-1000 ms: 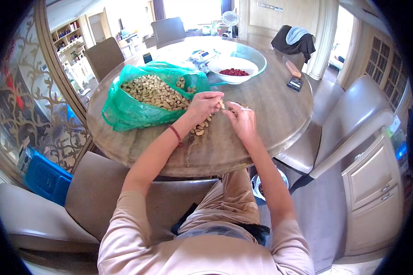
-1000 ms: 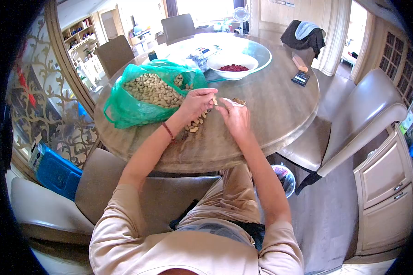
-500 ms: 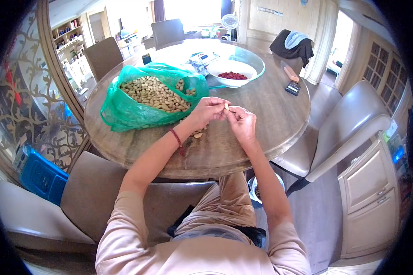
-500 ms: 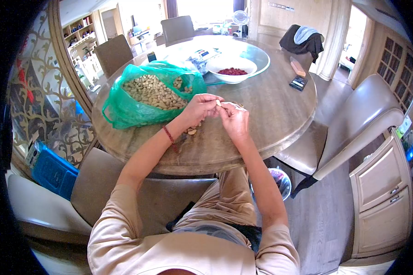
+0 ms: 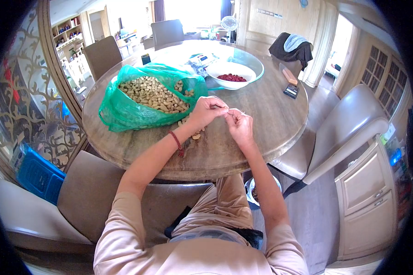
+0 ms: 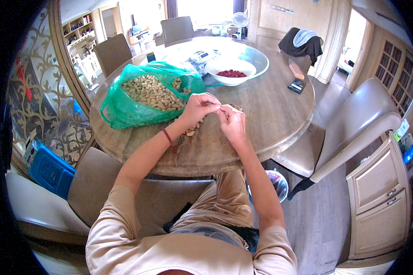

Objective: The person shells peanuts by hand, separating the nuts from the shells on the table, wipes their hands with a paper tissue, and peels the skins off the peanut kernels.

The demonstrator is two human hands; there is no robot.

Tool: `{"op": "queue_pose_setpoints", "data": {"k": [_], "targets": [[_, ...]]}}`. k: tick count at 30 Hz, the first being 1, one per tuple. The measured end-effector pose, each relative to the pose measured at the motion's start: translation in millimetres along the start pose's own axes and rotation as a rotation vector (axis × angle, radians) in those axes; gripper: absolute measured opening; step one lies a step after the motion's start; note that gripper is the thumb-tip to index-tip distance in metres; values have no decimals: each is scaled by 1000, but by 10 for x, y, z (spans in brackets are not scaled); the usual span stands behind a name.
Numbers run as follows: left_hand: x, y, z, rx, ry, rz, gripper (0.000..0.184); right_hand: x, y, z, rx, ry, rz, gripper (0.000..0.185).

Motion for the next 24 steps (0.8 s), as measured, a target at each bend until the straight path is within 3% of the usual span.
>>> {"op": "queue_pose_setpoints", "data": {"k": [6,10,14,24], "targets": [[-31,82,-6,136,51,44,7,0,24,27,-32,-10,11,12],[-23,52,-18,61,66,-24,11,-12,124,13,67,2,141,12],[-20,-12,-14,-117,25,-98,12,-8,124,0,160,18,118,12],[-7,-60,-75,-88,83,-133,14,-2,170,-1,75,12,131,17]]}}
Point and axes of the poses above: each hand's wrist, its own x-axis towards the middle knuckle, its own z-axis out of the palm, y = z × x, the point moved 8 cm from there along x, towards the middle knuckle, and after that the axes turned 5 degrees about x, right-handed, at the moved point
